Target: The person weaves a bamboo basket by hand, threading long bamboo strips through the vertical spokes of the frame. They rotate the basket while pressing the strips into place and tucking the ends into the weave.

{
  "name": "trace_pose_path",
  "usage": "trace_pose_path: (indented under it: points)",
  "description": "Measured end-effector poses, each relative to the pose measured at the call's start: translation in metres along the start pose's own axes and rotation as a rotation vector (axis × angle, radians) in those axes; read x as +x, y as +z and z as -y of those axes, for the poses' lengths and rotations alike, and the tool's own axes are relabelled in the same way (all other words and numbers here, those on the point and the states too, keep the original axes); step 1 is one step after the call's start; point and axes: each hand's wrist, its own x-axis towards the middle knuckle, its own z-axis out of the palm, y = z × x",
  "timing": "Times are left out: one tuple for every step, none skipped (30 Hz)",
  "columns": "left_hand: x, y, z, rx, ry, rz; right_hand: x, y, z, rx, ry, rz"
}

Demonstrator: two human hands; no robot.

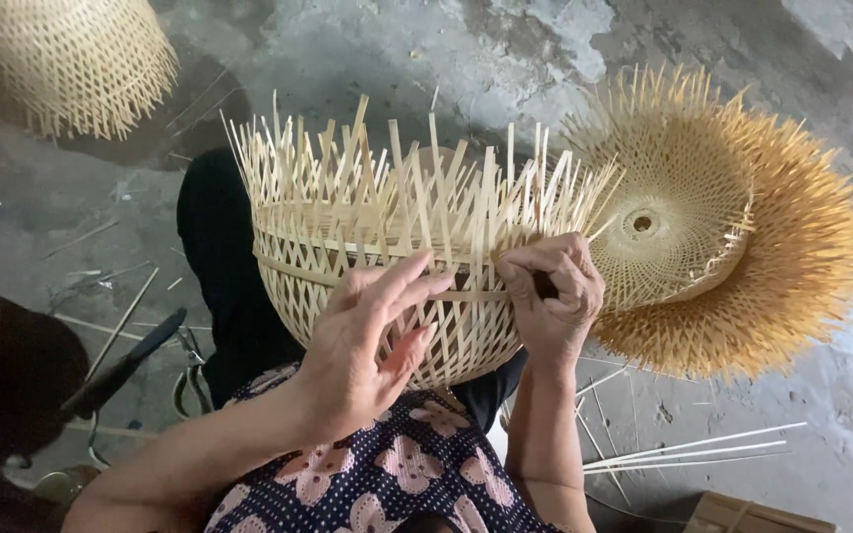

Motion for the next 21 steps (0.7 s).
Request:
trace_pose_path:
  points:
    - [0.002,-0.003,-0.001,-0.012,-0.010,0.007,0.000,0.000,0.001,0.005,0.002,-0.002]
    - [0.004,-0.006,-0.001,-0.023,-0.021,0.015,0.001,0.001,0.002,0.009,0.004,-0.004]
    - [0.004,-0.007,-0.001,-0.021,-0.022,0.014,0.000,0.002,0.000,0.011,0.003,-0.003]
    - [0.004,-0.007,-0.001,-0.029,-0.020,0.029,0.000,0.002,-0.001,0.025,0.002,-0.005]
    - [0.005,-0.008,-0.001,-0.038,-0.018,0.045,0.000,0.002,-0.002,0.037,0.002,-0.008]
    - [0.004,-0.008,-0.001,-0.038,-0.019,0.044,0.001,0.002,0.000,0.038,0.001,-0.006]
    - [0.004,-0.007,0.000,-0.011,-0.024,0.062,0.002,0.002,0.002,0.039,0.004,-0.006]
    - [0.003,-0.006,0.000,0.015,-0.028,0.080,0.003,0.001,0.003,0.041,0.006,-0.007]
    - [-0.002,0.000,0.007,0.016,-0.028,0.079,0.002,0.001,0.001,0.041,0.005,-0.006]
    - [-0.007,0.007,0.014,-0.025,-0.021,0.016,0.001,0.001,0.000,0.047,0.016,0.001]
    - [-0.012,0.013,0.021,-0.067,-0.012,-0.045,-0.001,0.001,-0.002,0.051,0.029,0.005]
    - [-0.008,0.015,0.023,-0.068,-0.011,-0.044,0.000,-0.001,-0.003,0.049,0.029,0.004]
    - [-0.004,0.018,0.025,0.013,0.021,-0.104,0.001,-0.003,-0.004,0.063,0.042,0.015]
    - [0.000,0.020,0.028,0.094,0.054,-0.165,0.001,-0.005,-0.005,0.076,0.054,0.026]
    - [0.014,0.017,0.024,0.090,0.056,-0.160,0.001,-0.006,-0.005,0.072,0.058,0.022]
    - [0.028,0.014,0.020,0.235,0.061,-0.167,0.000,-0.006,-0.005,0.097,0.076,0.031]
    - [0.041,0.012,0.016,0.381,0.066,-0.176,0.001,-0.007,-0.006,0.122,0.093,0.041]
    - [0.046,0.015,0.017,0.377,0.069,-0.173,0.001,-0.009,-0.007,0.119,0.095,0.037]
    - [0.050,0.018,0.018,0.408,0.063,-0.140,0.002,-0.010,-0.009,0.138,0.099,0.049]
    - [0.055,0.020,0.019,0.438,0.058,-0.108,0.003,-0.011,-0.010,0.157,0.102,0.060]
    - [0.057,0.022,0.019,0.437,0.061,-0.105,0.005,-0.011,-0.009,0.156,0.103,0.057]
